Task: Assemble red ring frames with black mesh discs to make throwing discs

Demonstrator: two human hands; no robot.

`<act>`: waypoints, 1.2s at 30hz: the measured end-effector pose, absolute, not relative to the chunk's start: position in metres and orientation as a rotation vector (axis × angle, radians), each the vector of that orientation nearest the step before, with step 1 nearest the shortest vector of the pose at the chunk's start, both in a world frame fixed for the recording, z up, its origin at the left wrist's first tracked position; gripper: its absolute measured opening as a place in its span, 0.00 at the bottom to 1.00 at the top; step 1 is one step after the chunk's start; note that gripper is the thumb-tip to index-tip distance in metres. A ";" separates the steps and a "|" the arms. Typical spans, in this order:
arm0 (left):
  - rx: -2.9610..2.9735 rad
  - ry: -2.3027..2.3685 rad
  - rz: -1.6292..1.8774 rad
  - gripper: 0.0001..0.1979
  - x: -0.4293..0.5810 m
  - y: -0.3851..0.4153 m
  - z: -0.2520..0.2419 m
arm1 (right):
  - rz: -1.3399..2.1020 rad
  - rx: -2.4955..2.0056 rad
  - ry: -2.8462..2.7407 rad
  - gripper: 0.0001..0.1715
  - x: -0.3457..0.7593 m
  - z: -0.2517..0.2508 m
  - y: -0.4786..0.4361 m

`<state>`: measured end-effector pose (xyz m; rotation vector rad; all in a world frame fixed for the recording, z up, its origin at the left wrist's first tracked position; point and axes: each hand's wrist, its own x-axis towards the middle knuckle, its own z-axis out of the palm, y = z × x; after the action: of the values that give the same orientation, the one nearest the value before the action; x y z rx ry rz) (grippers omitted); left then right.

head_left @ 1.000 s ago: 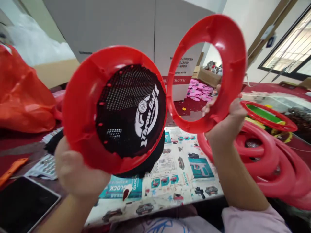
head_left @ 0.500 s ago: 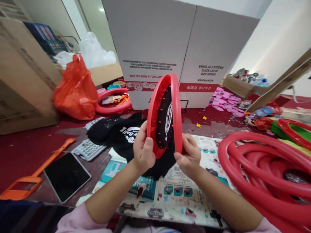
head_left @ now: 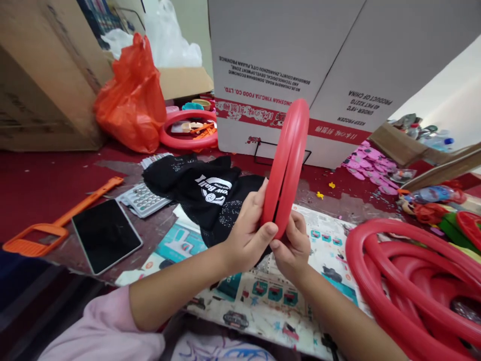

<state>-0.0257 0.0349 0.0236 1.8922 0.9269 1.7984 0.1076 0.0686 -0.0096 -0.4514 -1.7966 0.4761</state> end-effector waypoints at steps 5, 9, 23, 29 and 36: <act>1.803 0.914 1.819 0.30 -0.025 0.032 0.026 | 0.413 -0.454 -1.814 0.27 0.112 -0.010 0.072; 1.714 0.911 1.792 0.30 -0.025 0.030 0.027 | 0.390 -0.452 -1.848 0.28 0.111 -0.006 0.071; 1.727 0.906 1.736 0.33 -0.025 0.031 0.027 | 0.356 -0.433 -1.923 0.28 0.113 -0.004 0.072; 1.729 0.899 1.759 0.36 -0.026 0.032 0.018 | 0.302 -0.443 -2.012 0.30 0.112 -0.001 0.072; 1.553 0.922 1.770 0.37 -0.027 0.030 0.021 | 0.209 -0.401 -2.105 0.35 0.111 0.008 0.067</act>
<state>-0.0267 0.0296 0.0211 1.5531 0.9220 1.7701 0.1106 0.0671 0.0082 -0.4008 -2.1054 0.2093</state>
